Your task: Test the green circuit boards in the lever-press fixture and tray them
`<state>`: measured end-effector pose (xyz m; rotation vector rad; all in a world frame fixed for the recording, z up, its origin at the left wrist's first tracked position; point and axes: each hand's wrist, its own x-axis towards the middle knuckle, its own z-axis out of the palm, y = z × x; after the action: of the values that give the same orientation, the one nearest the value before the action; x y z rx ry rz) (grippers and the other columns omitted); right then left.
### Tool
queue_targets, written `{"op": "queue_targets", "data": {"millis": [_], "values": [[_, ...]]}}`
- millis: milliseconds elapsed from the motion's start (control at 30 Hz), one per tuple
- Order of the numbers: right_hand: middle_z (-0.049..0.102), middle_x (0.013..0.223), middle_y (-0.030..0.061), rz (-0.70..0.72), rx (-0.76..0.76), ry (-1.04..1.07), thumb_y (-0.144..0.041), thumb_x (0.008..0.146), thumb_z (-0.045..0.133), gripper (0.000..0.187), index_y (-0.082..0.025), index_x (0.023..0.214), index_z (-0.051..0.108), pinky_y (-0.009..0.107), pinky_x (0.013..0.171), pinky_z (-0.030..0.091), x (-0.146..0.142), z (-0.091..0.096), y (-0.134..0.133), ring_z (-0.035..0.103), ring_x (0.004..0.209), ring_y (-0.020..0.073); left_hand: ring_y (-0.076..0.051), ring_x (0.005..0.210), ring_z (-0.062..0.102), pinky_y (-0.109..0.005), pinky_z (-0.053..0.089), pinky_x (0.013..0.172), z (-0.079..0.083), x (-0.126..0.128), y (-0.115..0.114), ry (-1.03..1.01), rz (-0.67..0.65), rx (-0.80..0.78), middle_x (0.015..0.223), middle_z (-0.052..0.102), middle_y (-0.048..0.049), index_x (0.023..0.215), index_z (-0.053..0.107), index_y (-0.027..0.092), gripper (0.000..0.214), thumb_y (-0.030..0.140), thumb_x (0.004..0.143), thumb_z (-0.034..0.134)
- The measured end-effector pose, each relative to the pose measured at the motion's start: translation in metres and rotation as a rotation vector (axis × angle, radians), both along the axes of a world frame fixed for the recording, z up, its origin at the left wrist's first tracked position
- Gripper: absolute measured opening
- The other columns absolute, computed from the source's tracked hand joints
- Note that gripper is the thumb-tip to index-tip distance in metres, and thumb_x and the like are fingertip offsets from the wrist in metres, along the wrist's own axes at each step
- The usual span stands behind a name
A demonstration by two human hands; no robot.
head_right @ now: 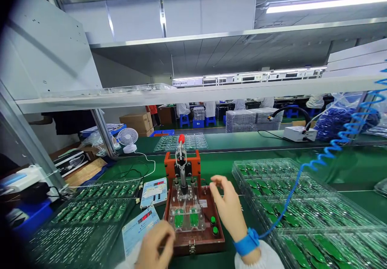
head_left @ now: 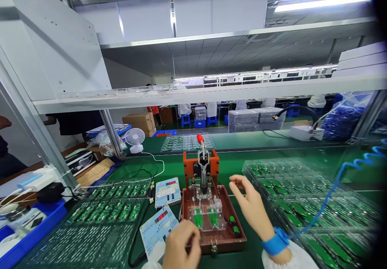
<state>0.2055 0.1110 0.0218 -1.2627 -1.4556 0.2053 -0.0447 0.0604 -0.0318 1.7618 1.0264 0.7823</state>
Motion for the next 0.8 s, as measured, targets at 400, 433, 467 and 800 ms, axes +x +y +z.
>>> {"op": "queue_targets", "data": {"millis": [400, 433, 467, 800], "values": [[0.073, 0.115, 0.0084, 0.146, -0.203, -0.259, -0.022, 0.096, 0.059, 0.025, -0.027, 0.113, 0.076, 0.047, 0.097, 0.052, -0.043, -0.059, -0.02, 0.064, 0.112, 0.0296, -0.032, 0.123, 0.057, -0.053, 0.048, 0.106, -0.002, -0.001, 0.043, 0.394, 0.392, 0.414, 0.125, 0.062, -0.0117, 0.124, 0.072, 0.024, 0.037, 0.032, 0.096, 0.049], [0.072, 0.116, 0.0088, 0.144, -0.214, -0.269, -0.022, 0.097, 0.057, 0.025, -0.026, 0.113, 0.075, 0.048, 0.098, 0.051, -0.043, -0.059, -0.021, 0.064, 0.113, 0.03, -0.032, 0.124, 0.057, -0.053, 0.048, 0.107, -0.003, -0.001, 0.043, 0.395, 0.395, 0.42, 0.126, 0.062, -0.0115, 0.124, 0.072, 0.024, 0.037, 0.031, 0.095, 0.05], [0.071, 0.117, 0.0091, 0.142, -0.223, -0.278, -0.022, 0.097, 0.057, 0.024, -0.026, 0.113, 0.075, 0.049, 0.098, 0.051, -0.044, -0.059, -0.021, 0.063, 0.114, 0.0303, -0.032, 0.124, 0.057, -0.054, 0.048, 0.107, -0.004, -0.001, 0.044, 0.389, 0.397, 0.427, 0.126, 0.061, -0.0112, 0.123, 0.073, 0.025, 0.036, 0.03, 0.095, 0.051], [0.069, 0.119, 0.0094, 0.157, -0.263, -0.284, -0.019, 0.097, 0.058, 0.019, -0.023, 0.107, 0.073, 0.05, 0.101, 0.048, -0.044, -0.058, -0.021, 0.061, 0.118, 0.0308, -0.032, 0.124, 0.056, -0.056, 0.045, 0.108, -0.001, 0.002, 0.044, 0.294, 0.364, 0.407, 0.124, 0.061, -0.0108, 0.109, 0.076, 0.026, 0.03, 0.028, 0.094, 0.05]]}}
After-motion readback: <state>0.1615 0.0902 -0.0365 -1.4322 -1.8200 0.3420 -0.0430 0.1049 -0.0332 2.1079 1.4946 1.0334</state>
